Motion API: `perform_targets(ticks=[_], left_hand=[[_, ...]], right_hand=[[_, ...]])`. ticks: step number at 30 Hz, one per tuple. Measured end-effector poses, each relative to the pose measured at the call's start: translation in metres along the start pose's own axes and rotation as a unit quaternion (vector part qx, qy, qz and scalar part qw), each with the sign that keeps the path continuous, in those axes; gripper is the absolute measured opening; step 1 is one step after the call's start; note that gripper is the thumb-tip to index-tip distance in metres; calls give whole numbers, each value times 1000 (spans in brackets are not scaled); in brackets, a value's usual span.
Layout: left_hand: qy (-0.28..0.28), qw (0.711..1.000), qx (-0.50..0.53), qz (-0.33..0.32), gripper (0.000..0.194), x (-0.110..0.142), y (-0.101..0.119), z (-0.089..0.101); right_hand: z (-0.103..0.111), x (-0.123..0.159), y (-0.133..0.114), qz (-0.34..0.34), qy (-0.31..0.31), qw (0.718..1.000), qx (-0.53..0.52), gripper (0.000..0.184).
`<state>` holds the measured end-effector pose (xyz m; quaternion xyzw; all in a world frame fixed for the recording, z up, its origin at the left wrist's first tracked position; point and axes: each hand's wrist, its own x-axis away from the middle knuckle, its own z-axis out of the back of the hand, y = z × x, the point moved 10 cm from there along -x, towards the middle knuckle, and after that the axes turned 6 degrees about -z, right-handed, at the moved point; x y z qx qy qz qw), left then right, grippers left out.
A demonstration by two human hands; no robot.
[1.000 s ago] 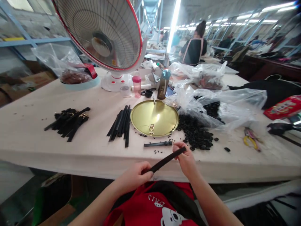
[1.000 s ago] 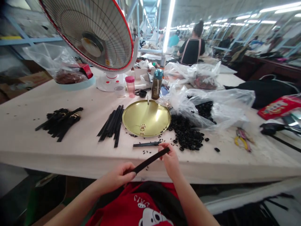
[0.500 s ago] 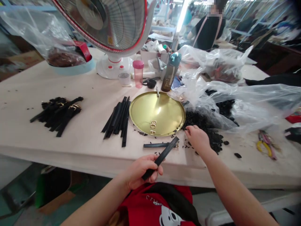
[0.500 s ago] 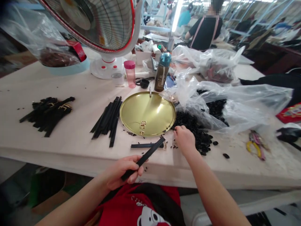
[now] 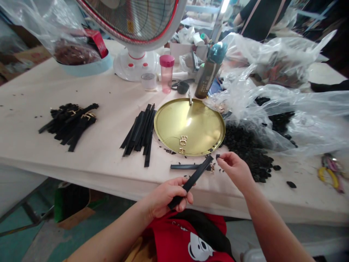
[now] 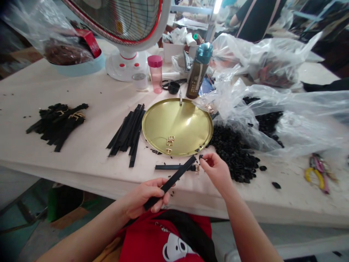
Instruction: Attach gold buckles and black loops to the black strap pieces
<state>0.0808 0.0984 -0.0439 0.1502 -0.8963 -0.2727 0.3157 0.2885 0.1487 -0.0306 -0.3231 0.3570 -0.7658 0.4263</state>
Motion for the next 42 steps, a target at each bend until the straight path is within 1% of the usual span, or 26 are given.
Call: perform_targets(ticks=[1,3,4,5,6,8,9,10,11,12,13,14,16,18,20,21,23,25,29,32,34,37,40,42], left_hand=[[-2,1000,-15,4,31,1,-2,-1],[10,997,-80,6,32,4,-5,-1],[21,990,-139,-2,31,6,-4,0],[34,976,-214,-21,30,8,0,1],[46,952,-297,-50,30,10,6,1],[71,884,-446,-121,33,16,20,-2],[82,850,-499,-148,35,20,25,-4],[93,823,-535,-164,37,23,28,-4],[104,805,-559,-168,37,25,28,-3],[110,796,-573,-162,35,27,27,-1],[113,793,-579,-153,33,28,25,1],[113,795,-578,-145,31,28,23,2],[104,811,-558,-140,28,29,22,0],[85,838,-520,-138,30,27,20,-5],[71,866,-477,-132,36,24,17,-9],[70,878,-456,-128,37,22,16,-9],[77,895,-423,-120,35,20,12,-8],[83,908,-395,-110,29,20,7,-5],[90,932,-339,-90,24,22,0,-2],[96,944,-308,-70,22,22,-2,-1],[97,948,-296,-61,21,21,-3,1],[96,949,-294,-61,19,17,-3,4],[89,942,-314,-74,16,13,-1,6],[89,929,-344,-100,15,10,6,6]], right_hand=[[-7,8,8,-42,-26,993,-107,20],[-21,24,19,-110,-54,952,-280,22],[-25,31,23,-135,-57,928,-342,22],[-29,37,25,-153,-61,907,-389,23],[-33,42,26,-165,-70,888,-424,26],[-39,52,23,-180,-98,860,-467,34],[-41,56,21,-184,-114,851,-479,37],[-43,60,19,-186,-127,843,-488,38],[-44,64,17,-187,-136,837,-496,38],[-44,68,16,-187,-141,832,-502,37],[-45,71,14,-187,-143,829,-506,36],[-46,75,13,-187,-145,828,-508,35],[-48,82,12,-189,-143,829,-506,31],[-52,89,11,-193,-144,831,-501,27],[-60,97,10,-198,-163,830,-495,24],[-63,101,10,-199,-173,829,-493,23],[-66,106,13,-202,-176,827,-494,20],[-64,108,18,-205,-154,824,-505,19],[-58,108,24,-209,-115,825,-513,27],[-61,109,30,-234,-107,823,-506,21],[-66,110,35,-259,-106,813,-510,16],[-76,111,37,-278,-115,798,-523,14],[-84,110,34,-278,-116,791,-533,15],[-87,110,34,-283,-109,791,-532,15]])
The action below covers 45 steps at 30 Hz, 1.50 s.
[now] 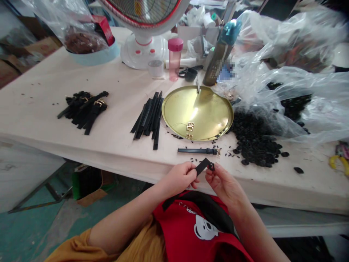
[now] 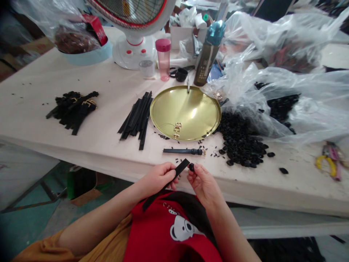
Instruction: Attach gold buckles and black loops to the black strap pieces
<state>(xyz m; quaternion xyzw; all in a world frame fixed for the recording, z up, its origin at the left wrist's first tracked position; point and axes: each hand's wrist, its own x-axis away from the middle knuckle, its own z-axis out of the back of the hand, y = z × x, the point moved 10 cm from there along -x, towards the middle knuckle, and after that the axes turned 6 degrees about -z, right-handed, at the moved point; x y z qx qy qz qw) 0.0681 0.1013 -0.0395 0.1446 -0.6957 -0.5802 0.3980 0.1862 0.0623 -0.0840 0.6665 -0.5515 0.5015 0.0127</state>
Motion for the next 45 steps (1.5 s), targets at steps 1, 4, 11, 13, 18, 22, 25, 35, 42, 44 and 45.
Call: perform_targets(ticks=[1,4,11,13,18,22,25,35,42,44,45], left_hand=[[5,1000,-22,-16,15,-2,4,3],[19,992,-108,-57,20,-5,17,9],[43,951,-291,-92,26,-2,29,16],[28,945,-314,-86,27,-1,27,16],[-6,924,-369,-102,26,4,34,19],[-33,914,-383,-127,25,10,43,18],[-36,913,-380,-146,24,13,45,17],[-24,886,-417,-203,30,20,48,4],[-43,933,-328,-145,30,22,34,0],[-74,953,-269,-117,27,25,28,-4],[-74,961,-244,-110,27,26,28,-3]], right_hand=[[0,-1,1,-1,5,1000,1,15],[-5,-1,0,1,-2,1000,22,21],[-9,1,-10,72,-2,991,110,23],[-7,3,-15,98,7,980,175,25],[-10,9,-22,135,-4,941,310,23],[-10,8,-15,108,-25,945,308,22],[-10,5,-4,69,-41,960,268,21],[-22,15,5,71,-56,953,289,19],[-34,23,-6,78,-88,949,293,19],[-26,21,-14,89,-65,952,286,18],[-24,20,-16,95,-59,955,274,18]])
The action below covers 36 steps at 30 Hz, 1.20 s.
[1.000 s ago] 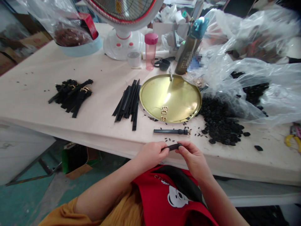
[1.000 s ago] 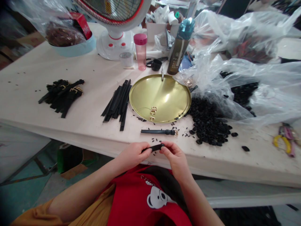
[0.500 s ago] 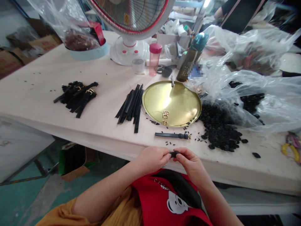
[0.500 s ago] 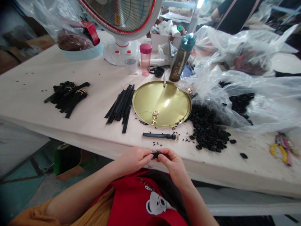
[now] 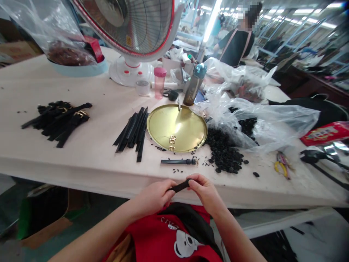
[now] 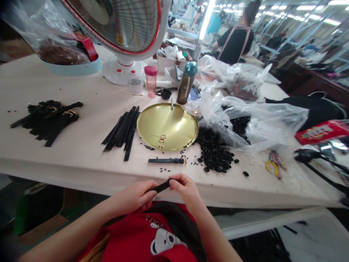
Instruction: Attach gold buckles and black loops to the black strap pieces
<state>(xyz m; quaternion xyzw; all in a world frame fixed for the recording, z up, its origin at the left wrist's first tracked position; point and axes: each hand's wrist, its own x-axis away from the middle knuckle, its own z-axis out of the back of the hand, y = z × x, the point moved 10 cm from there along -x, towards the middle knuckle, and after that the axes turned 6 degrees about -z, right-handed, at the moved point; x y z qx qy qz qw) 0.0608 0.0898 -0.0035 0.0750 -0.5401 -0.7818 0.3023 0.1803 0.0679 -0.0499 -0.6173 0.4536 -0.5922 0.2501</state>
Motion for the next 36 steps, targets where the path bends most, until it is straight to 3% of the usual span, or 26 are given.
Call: perform_targets(ticks=[2,5,9,12,15,19,25,28,30,32,34,36], left_hand=[[39,999,29,9,34,2,-1,6],[88,994,52,28,47,1,-8,10],[68,993,85,44,51,-9,-23,0],[92,992,78,45,50,-17,-30,9],[116,990,77,37,50,-23,-31,24],[100,987,124,24,50,-27,-27,35],[62,992,102,31,51,-26,-25,38],[97,987,130,24,51,-26,-32,45],[145,977,151,33,42,-25,-42,57],[192,968,153,51,31,-23,-53,72],[227,962,141,65,25,-19,-60,85],[244,956,145,69,21,-14,-63,91]], right_hand=[[-3,-2,4,2,0,999,-50,17],[-26,-3,20,-15,-49,990,-133,20],[-38,-12,31,-23,-49,994,-93,22],[-33,-24,29,-36,-33,996,-71,25],[-39,-35,22,-62,-79,984,-151,25],[-55,-40,18,-117,-141,960,-210,17],[-78,-37,21,-184,-223,949,-124,19],[-68,-49,19,-165,-188,968,-34,23],[-54,-67,1,-84,-129,982,110,25],[-43,-87,-34,44,-48,954,292,24],[-43,-102,-69,149,28,882,446,21],[-50,-119,-83,171,60,806,564,18]])
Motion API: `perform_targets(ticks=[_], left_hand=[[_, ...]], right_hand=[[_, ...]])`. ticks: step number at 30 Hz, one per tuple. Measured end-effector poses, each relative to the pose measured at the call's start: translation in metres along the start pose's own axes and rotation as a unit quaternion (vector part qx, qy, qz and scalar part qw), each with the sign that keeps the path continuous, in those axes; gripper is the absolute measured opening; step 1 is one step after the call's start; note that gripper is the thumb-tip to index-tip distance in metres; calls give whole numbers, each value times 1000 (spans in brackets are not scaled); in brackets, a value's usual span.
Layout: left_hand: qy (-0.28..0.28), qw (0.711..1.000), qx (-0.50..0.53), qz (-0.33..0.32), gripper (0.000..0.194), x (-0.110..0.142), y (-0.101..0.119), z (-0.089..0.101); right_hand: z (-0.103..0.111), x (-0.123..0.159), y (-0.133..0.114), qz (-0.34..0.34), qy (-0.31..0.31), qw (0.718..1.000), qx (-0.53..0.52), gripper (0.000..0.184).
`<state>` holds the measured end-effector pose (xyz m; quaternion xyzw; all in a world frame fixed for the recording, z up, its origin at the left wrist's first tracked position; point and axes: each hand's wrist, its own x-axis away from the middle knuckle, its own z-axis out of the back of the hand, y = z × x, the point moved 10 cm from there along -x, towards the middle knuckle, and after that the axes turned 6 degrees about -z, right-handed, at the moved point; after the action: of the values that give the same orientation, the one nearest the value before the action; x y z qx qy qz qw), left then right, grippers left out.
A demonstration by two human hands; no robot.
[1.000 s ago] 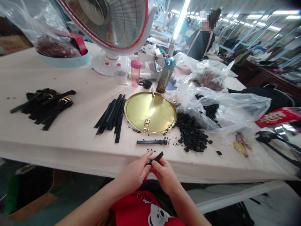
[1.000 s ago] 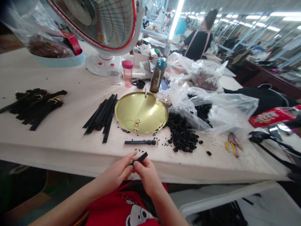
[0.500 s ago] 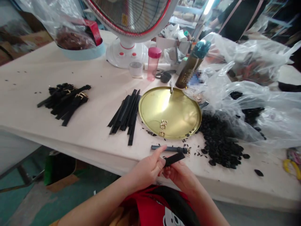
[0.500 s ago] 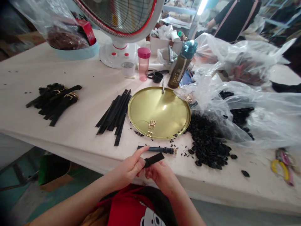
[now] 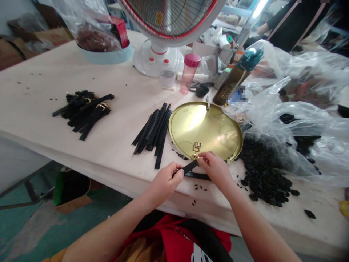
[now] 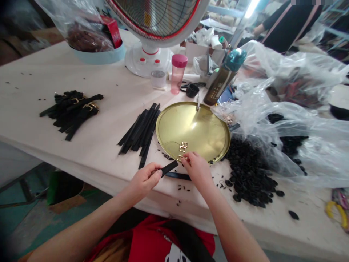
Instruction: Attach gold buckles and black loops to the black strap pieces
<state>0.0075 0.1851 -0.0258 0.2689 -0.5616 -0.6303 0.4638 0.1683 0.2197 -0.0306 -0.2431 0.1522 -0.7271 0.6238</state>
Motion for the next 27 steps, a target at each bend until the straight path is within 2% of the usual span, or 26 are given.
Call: perform_targets(ticks=[3,6,9,11,13,15,17,20,23,27], left_hand=[[17,999,48,15,18,7,-6,2],[26,993,108,35,18,16,-12,-3],[36,992,120,32,23,21,-13,-5],[49,992,109,25,24,22,-12,-4],[54,994,98,18,23,23,-10,-6],[40,995,90,12,23,26,-6,-13],[10,996,85,7,23,30,0,-23],[-45,997,69,-4,23,38,11,-38],[-90,995,49,-22,23,45,22,-51],[-77,995,51,-36,15,50,29,-57]], right_hand=[[-9,-20,-4,5,-26,994,109,13],[-14,-23,-8,30,-25,994,98,13],[-7,-10,-11,39,6,999,-6,12],[0,7,-10,18,8,987,-157,13],[0,27,-8,-20,-20,941,-338,22],[-4,48,-7,-63,-54,872,-482,29],[-9,66,-4,-100,-82,815,-565,31],[-18,87,0,-135,-123,766,-616,31],[-27,103,-2,-140,-161,761,-613,30],[-29,118,-2,-113,-137,793,-583,27]])
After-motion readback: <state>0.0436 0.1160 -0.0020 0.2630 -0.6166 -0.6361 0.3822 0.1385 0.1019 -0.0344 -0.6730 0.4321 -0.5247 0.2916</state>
